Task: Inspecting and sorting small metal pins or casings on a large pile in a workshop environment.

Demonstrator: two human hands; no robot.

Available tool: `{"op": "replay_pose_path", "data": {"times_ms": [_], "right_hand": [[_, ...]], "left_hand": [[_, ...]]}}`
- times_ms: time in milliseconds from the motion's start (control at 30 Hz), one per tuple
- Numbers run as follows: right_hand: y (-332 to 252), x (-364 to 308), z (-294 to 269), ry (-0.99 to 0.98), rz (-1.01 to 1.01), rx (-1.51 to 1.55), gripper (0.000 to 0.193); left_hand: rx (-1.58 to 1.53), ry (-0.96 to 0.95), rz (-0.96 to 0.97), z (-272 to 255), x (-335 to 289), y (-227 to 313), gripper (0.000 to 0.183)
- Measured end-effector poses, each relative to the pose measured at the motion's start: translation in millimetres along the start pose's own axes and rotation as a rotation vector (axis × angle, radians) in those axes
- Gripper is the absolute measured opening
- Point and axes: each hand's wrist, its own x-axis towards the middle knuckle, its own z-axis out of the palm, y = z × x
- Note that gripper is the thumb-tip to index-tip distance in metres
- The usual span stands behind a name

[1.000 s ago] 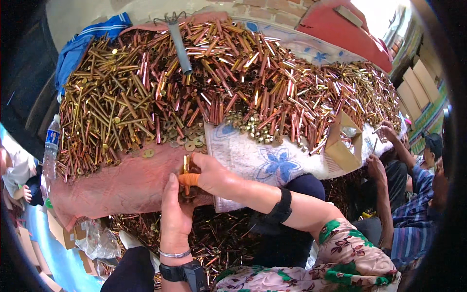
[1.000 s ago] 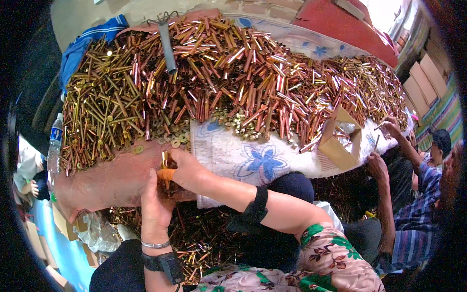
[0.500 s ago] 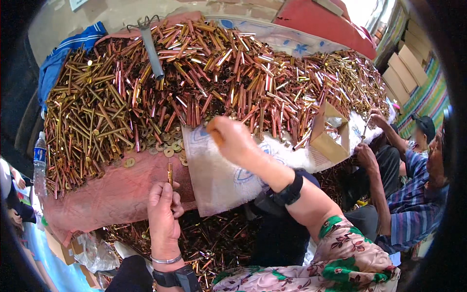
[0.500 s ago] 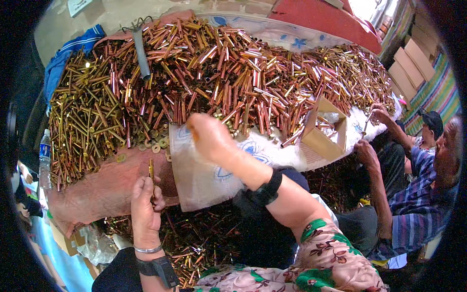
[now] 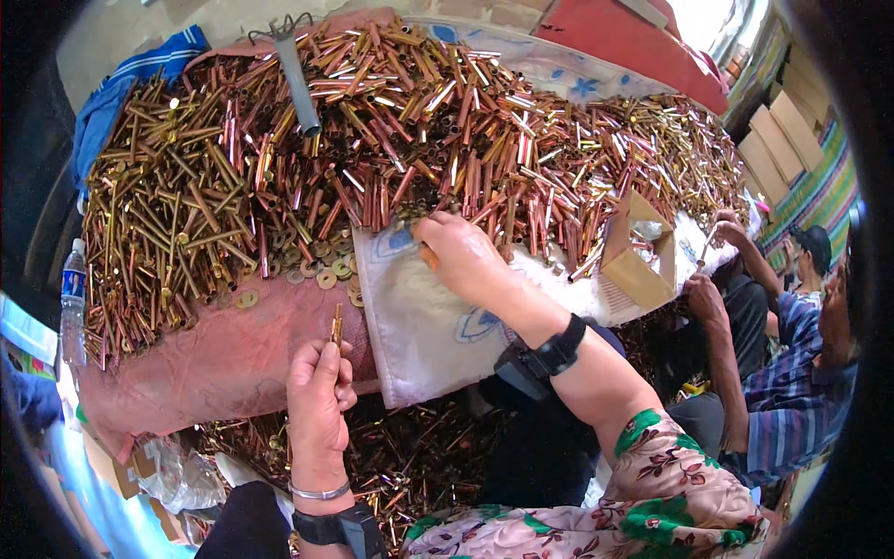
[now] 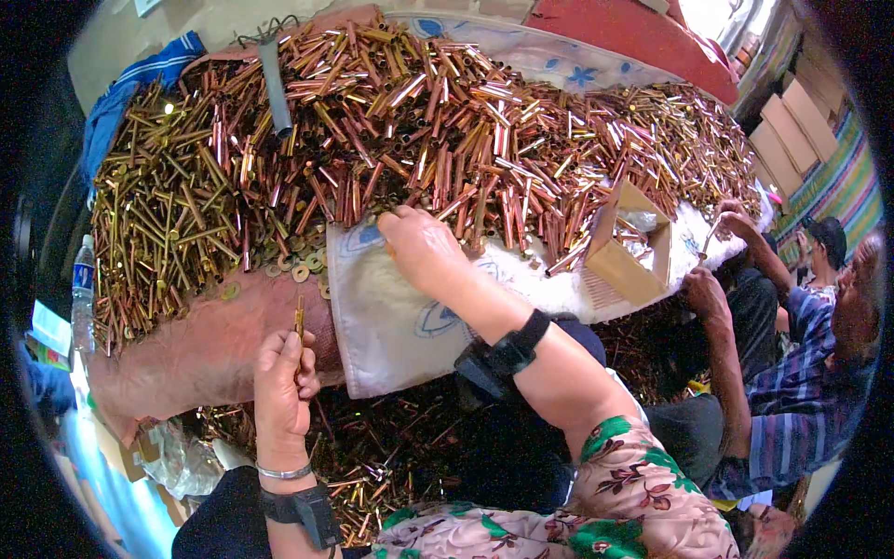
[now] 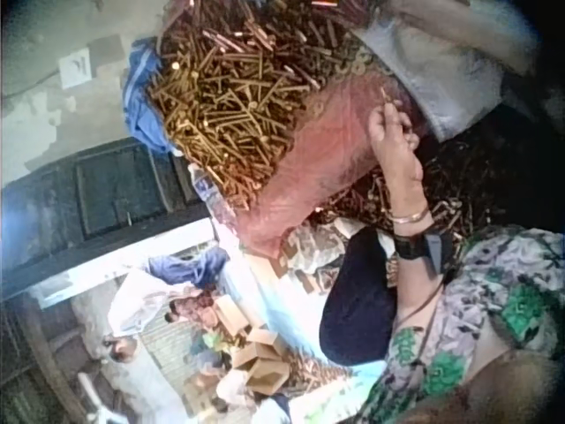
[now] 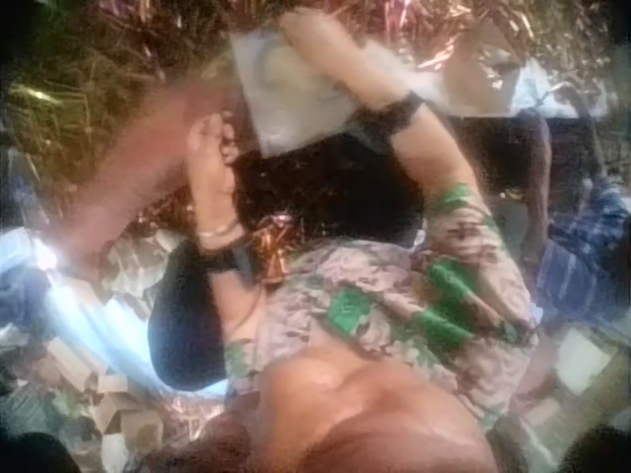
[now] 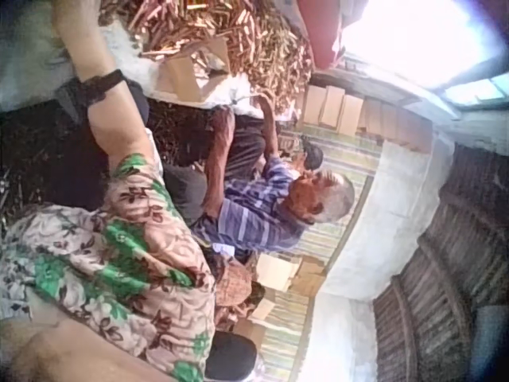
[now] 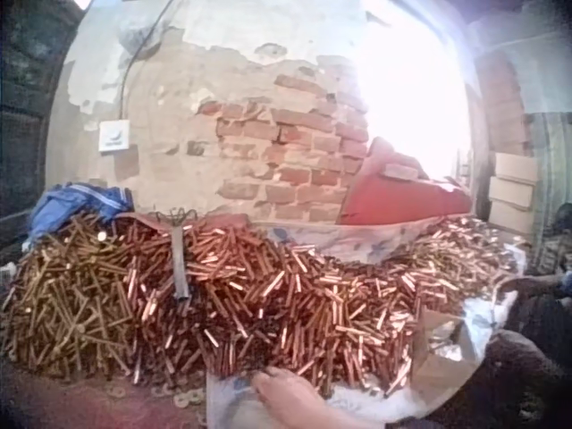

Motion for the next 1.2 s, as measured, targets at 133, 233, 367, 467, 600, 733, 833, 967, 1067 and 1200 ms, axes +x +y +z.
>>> {"op": "replay_pose_path", "data": {"times_ms": [133, 233, 367, 467, 600, 733, 833, 967, 1067, 1200], "right_hand": [[-28.1, -8.7, -4.8, -0.085, 0.043, 0.523, 0.018], [-42.5, -10.8, 3.2, -0.209, 0.046, 0.888, 0.016], [-54.1, -13.4, 5.3, -0.383, 0.194, 1.184, 0.021], [-59.8, -12.8, 1.5, -0.444, 0.259, 1.251, 0.021], [-64.4, -14.5, -0.5, -0.448, 0.272, 1.302, 0.021], [-66.1, -14.4, 2.1, -0.440, 0.284, 1.328, 0.021], [-64.9, -14.8, 4.2, -0.417, 0.208, 1.288, 0.021], [-63.9, -14.2, 10.0, -0.370, 0.111, 1.249, 0.022], [-63.9, -13.0, 9.6, -0.367, 0.059, 1.208, 0.023], [-67.7, -10.9, 3.5, -0.433, 0.160, 1.229, 0.021]], "left_hand": [[-0.011, 0.003, -0.008, -1.4, 1.4, -1.9, 0.013], [0.018, 0.016, -0.034, 2.2, -0.4, 0.2, 0.013], [0.036, 0.022, -0.019, 3.6, -5.0, 3.3, 0.013], [0.040, -0.003, -0.018, 1.4, -7.6, 4.6, 0.013], [0.065, 0.009, -0.015, 0.3, -10.6, 5.4, 0.012], [0.085, 0.005, -0.024, 0.3, -12.0, 6.2, 0.012], [0.092, -0.005, -0.025, -0.2, -13.4, 6.2, 0.012], [0.111, 0.009, -0.028, 0.2, -15.5, 8.0, 0.012], [0.125, 0.014, -0.026, 1.5, -17.1, 10.0, 0.011], [0.139, 0.009, -0.010, 1.8, -19.6, 10.9, 0.013]]}}
